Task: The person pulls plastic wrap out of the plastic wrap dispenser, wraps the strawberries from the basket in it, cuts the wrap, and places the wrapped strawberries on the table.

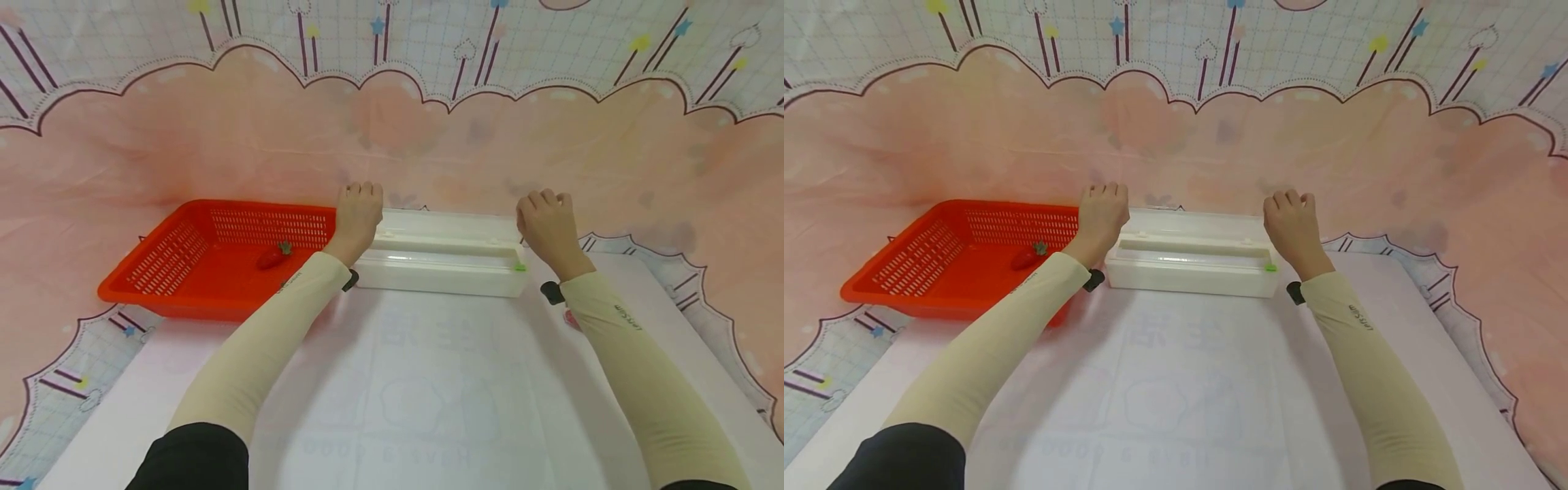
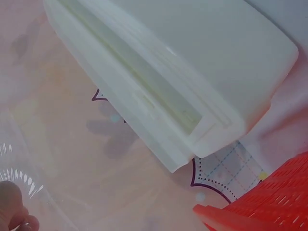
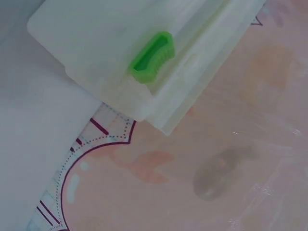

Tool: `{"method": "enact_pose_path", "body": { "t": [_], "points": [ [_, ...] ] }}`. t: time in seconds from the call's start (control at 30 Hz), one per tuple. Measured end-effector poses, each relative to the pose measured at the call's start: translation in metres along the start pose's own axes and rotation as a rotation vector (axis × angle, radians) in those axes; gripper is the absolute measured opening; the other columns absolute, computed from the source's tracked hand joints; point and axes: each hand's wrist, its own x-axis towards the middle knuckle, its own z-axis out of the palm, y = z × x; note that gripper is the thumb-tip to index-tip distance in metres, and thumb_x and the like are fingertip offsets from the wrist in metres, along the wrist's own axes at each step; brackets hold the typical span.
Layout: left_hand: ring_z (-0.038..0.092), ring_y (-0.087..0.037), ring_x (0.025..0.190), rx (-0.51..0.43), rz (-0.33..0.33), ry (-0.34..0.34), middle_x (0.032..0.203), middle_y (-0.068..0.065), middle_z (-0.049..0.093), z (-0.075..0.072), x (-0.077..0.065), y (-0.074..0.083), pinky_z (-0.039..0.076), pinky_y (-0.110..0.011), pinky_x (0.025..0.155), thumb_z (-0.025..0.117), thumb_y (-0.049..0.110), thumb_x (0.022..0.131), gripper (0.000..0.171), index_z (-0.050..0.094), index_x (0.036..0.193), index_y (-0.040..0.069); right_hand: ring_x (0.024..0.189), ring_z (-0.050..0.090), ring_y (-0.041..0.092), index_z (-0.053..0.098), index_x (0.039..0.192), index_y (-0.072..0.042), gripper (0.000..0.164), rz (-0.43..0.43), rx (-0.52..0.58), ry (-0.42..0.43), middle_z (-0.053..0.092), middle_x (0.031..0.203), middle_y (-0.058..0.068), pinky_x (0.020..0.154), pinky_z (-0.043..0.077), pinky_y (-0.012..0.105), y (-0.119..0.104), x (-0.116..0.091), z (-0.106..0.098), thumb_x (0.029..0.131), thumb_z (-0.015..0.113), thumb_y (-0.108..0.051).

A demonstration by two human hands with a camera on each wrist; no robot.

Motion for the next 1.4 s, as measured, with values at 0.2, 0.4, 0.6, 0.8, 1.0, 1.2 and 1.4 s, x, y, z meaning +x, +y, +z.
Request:
{"method": "enact_pose_path", "body": {
  "t": [0.2,0.4,0.6,0.8,1.0,1.2,1.4],
  "points": [
    [0.060,-0.027,0.095,0.006,-0.005,0.093,0.098,-0.010,0.065,0.000,0.002,-0.001,0.047,-0.036,0.088,0.058,0.014,0.091,0.015,0.058,0.102,0.004,0.079,0.055,0.037,0.057,0.084,0.004,0.009,0.018,-0.001,0.004,0.061,0.080,0.020,0.075,0.044,0.054,0.001,0.004,-0.004,0.088,0.056,-0.004],
    [0.061,-0.026,0.094,-0.003,-0.007,0.132,0.098,-0.010,0.066,-0.004,0.004,-0.002,0.047,-0.036,0.088,0.058,0.012,0.090,0.014,0.059,0.101,0.004,0.083,0.056,0.038,0.058,0.087,0.004,0.008,0.048,-0.004,-0.027,0.062,0.084,0.021,0.077,0.045,0.055,0.000,0.006,-0.009,0.087,0.057,-0.003],
    [0.061,-0.027,0.097,-0.019,-0.009,0.141,0.102,-0.012,0.067,-0.008,0.007,-0.005,0.047,-0.037,0.090,0.059,0.013,0.090,0.018,0.059,0.104,0.003,0.083,0.055,0.038,0.058,0.087,0.005,0.009,0.059,0.013,-0.011,0.062,0.085,0.022,0.078,0.044,0.055,0.001,0.011,-0.012,0.088,0.056,-0.003],
    [0.062,-0.028,0.094,-0.023,-0.019,0.211,0.098,-0.012,0.068,-0.011,0.012,-0.007,0.047,-0.038,0.088,0.059,0.009,0.088,0.013,0.061,0.099,0.002,0.082,0.055,0.039,0.057,0.085,0.005,0.010,0.037,0.012,0.041,0.061,0.082,0.021,0.076,0.043,0.055,0.003,0.018,-0.015,0.089,0.055,-0.004],
    [0.061,-0.028,0.095,-0.010,-0.016,0.204,0.099,-0.013,0.067,-0.017,0.017,-0.009,0.046,-0.037,0.089,0.060,0.013,0.088,0.016,0.060,0.100,0.002,0.082,0.055,0.039,0.058,0.084,0.005,0.010,0.031,0.001,0.083,0.062,0.082,0.022,0.075,0.043,0.055,0.006,0.024,-0.019,0.088,0.055,-0.003],
    [0.060,-0.029,0.100,-0.027,-0.029,0.171,0.105,-0.013,0.067,-0.023,0.021,-0.010,0.045,-0.037,0.091,0.058,0.013,0.090,0.019,0.060,0.105,0.002,0.082,0.054,0.039,0.057,0.084,0.005,0.010,0.031,0.008,0.114,0.061,0.082,0.022,0.074,0.042,0.055,0.007,0.028,-0.024,0.089,0.053,-0.002],
    [0.061,-0.029,0.099,-0.059,-0.047,0.179,0.104,-0.013,0.067,-0.027,0.022,-0.009,0.046,-0.038,0.090,0.056,0.012,0.091,0.019,0.060,0.106,0.002,0.083,0.054,0.040,0.057,0.085,0.006,0.011,0.047,0.017,0.099,0.060,0.083,0.023,0.077,0.041,0.056,0.009,0.031,-0.028,0.090,0.053,-0.003]
  ]
}}
